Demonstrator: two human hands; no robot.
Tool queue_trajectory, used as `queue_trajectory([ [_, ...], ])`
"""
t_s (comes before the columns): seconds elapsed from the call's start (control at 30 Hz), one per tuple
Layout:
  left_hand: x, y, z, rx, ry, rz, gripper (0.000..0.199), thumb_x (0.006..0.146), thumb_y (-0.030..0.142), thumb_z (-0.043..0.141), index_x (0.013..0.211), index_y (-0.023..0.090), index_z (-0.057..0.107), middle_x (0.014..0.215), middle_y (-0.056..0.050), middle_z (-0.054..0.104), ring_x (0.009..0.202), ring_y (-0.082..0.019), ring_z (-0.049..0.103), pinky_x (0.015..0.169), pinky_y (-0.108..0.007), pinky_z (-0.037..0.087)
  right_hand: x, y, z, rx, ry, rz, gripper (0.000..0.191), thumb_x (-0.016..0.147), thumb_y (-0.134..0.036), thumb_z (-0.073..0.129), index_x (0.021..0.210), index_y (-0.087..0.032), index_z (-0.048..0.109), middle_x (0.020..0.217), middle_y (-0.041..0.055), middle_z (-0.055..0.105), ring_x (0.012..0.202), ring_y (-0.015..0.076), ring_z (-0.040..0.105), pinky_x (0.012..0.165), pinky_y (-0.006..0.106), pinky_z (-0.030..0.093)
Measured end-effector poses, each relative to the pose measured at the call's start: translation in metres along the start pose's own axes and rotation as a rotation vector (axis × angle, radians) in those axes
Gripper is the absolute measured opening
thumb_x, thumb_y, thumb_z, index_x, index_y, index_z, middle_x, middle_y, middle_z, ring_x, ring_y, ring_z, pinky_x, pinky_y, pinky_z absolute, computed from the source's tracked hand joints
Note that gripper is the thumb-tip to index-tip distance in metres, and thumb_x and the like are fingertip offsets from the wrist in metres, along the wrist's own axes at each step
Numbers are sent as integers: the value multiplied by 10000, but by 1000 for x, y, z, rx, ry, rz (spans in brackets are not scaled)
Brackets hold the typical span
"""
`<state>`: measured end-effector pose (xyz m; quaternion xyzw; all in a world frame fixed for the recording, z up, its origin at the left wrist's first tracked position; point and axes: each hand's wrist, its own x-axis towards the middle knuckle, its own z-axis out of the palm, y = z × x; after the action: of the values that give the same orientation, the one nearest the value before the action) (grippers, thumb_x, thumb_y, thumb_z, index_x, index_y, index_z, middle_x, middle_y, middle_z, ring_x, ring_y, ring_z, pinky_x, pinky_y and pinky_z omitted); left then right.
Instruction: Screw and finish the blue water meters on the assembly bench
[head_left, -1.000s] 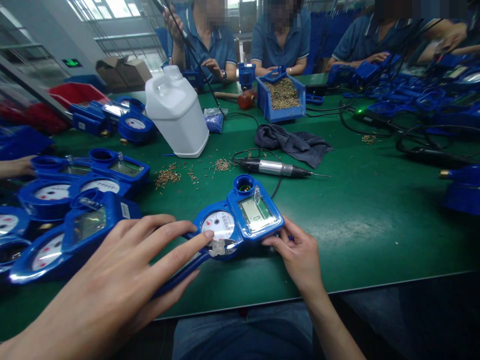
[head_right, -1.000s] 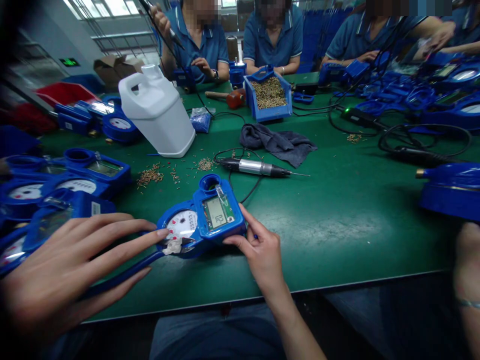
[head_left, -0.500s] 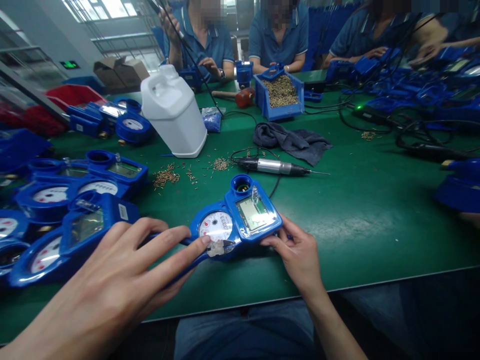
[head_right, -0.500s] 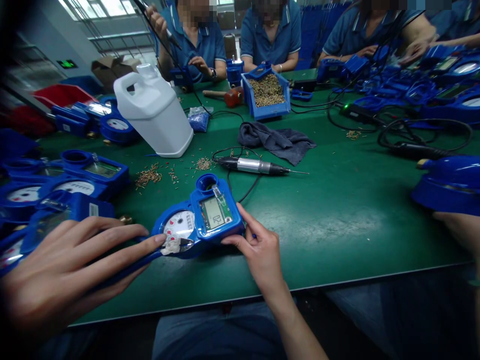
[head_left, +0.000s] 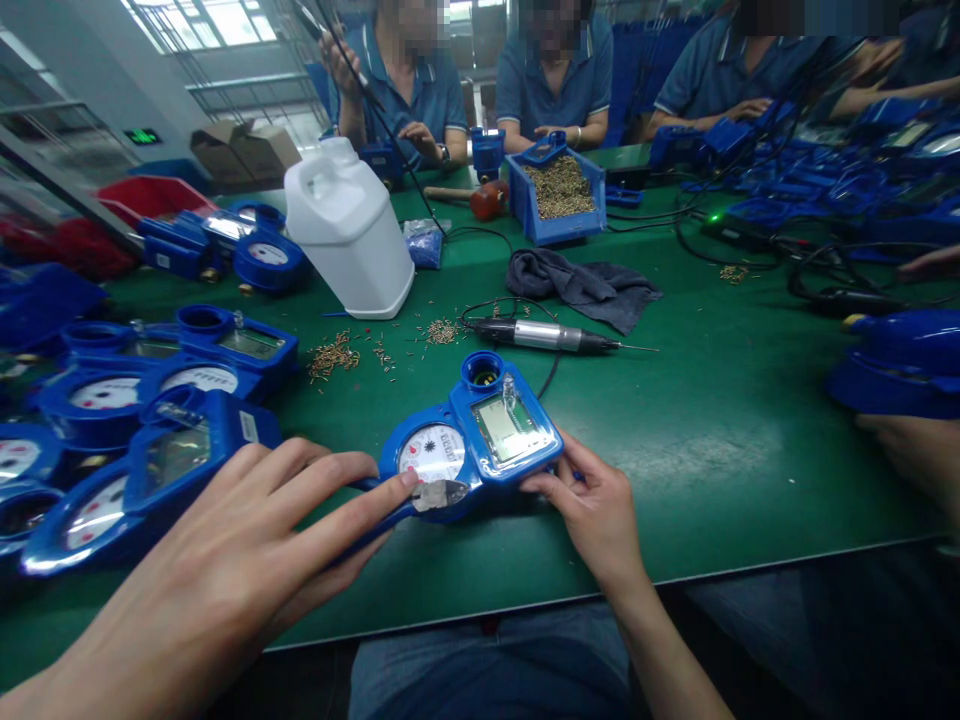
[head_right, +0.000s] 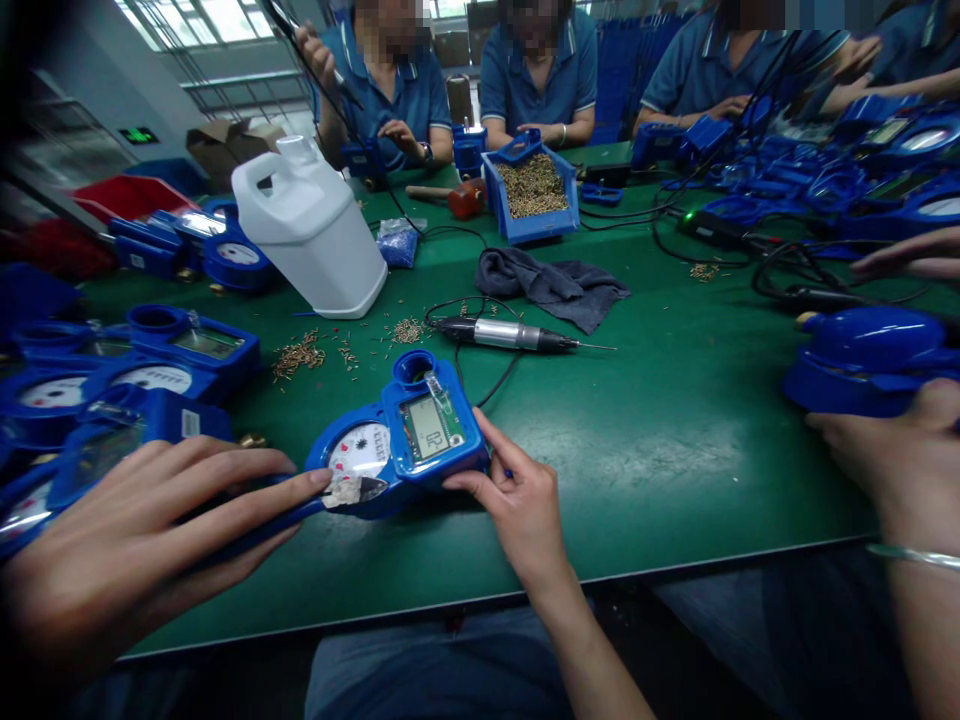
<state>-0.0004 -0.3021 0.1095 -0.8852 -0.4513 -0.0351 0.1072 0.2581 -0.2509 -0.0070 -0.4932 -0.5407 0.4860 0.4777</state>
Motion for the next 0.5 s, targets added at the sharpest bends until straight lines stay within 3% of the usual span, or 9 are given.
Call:
queue_trajectory([
  [0.17, 5, 4, -15, 92, -105, -33, 417, 894, 287, 502, 1297, 390, 471, 1189, -33, 584, 1046, -302, 524, 768, -459, 412, 0, -1, -1, -33, 11, -11, 538, 701, -348, 765, 1214, -257, 633, 563, -70, 329, 540, 95, 234, 490, 226, 284],
  [0.5, 17, -9, -19, 136, -144, 113, 424, 897, 210, 495, 1287, 375, 481, 1155, -30, 588, 1028, -292, 496, 741, -426, 391, -1, 1, -1, -3, 12, -4, 562, 690, -327, 779, 1226, -254, 627, 551, -70, 388, 515, 84, 261, 476, 199, 331],
])
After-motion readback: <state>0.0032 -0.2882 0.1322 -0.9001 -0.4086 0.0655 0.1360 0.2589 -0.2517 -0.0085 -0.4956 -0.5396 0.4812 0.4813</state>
